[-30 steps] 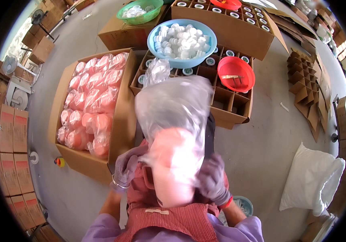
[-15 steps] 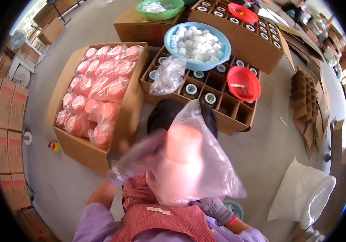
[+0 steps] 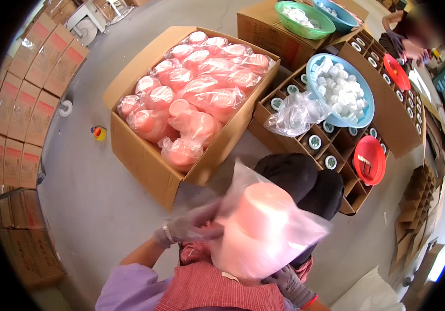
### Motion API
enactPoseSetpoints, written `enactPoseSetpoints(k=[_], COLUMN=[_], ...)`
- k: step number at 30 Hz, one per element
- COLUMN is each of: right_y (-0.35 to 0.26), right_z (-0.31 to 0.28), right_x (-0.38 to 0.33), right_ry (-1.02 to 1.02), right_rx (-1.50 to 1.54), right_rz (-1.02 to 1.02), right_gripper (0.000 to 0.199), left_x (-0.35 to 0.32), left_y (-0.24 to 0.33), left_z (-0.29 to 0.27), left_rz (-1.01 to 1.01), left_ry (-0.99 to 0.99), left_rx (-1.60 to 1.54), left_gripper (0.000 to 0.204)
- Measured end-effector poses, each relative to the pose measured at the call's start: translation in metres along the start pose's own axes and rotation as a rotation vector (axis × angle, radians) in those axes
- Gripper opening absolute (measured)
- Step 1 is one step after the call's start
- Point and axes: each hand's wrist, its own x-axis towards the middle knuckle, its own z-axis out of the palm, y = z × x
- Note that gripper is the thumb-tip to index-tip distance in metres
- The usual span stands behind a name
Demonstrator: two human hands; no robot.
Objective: The person assembles pink thermos bottles by inserting inner components, screwing on lids, and placing each finished unit into a plastic bag. The person repeats this sequence for multiple bottles, using a small tool to adjust parts inside the opening.
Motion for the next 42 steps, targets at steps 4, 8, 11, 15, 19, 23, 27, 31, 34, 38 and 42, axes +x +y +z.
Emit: enactPoseSetpoints(k=[4, 8, 11, 15, 19, 23, 27, 31, 34, 38, 42], right_y=[-0.013, -0.017, -0.017, 0.010, 0.068, 0.142, 0.162, 0.172, 0.170, 0.137, 0.129], right_z=[-0.007, 0.009, 0.000, -0.062, -0.069, -0.018, 0.030, 0.034, 0.020, 0.002, -0.012], right_x=[0.019, 0.011, 0.045, 0.172, 0.332, 0.442, 0.456, 0.423, 0.414, 0.418, 0.418], right_ry=[0.131, 0.176, 0.268, 0.428, 0.457, 0.295, -0.058, -0.438, -0.556, -0.449, -0.340], right_rx=[0.115, 0.305, 0.643, 0.537, 0.185, -0.327, -0.458, -0.376, -0.339, -0.311, -0.214], right_rz=[0.249, 0.425, 0.499, 0.115, -0.114, -0.011, -0.184, -0.085, -0.032, 0.037, 0.066], right_gripper=[0.031, 0.024, 0.020, 0.025, 0.020, 0.056, 0.073, 0.069, 0.064, 0.053, 0.050], left_x=[0.021, -0.028, -0.071, -0.094, -0.112, -0.054, -0.026, 0.006, 0.020, 0.003, 0.061], left_y=[-0.006, -0.024, -0.033, -0.037, -0.062, -0.006, -0.035, -0.075, -0.093, -0.121, -0.014], left_z=[0.002, -0.037, -0.068, -0.088, -0.191, -0.285, -0.364, -0.373, -0.384, -0.413, -0.375], left_rz=[-0.020, -0.322, -0.560, -0.533, -0.113, 0.095, -0.121, -0.094, -0.381, -0.564, -0.693], left_ry=[-0.271, -0.263, -0.111, 0.326, 0.473, 0.758, 0.791, 0.553, 0.514, 0.321, 0.259], left_rx=[0.431, 0.151, -0.138, -0.793, -0.714, -0.083, 0.527, 1.289, 1.259, 1.572, 1.624], left_gripper=[0.051, 0.041, 0.043, 0.044, 0.037, 0.023, 0.016, 0.014, 0.017, 0.034, 0.020])
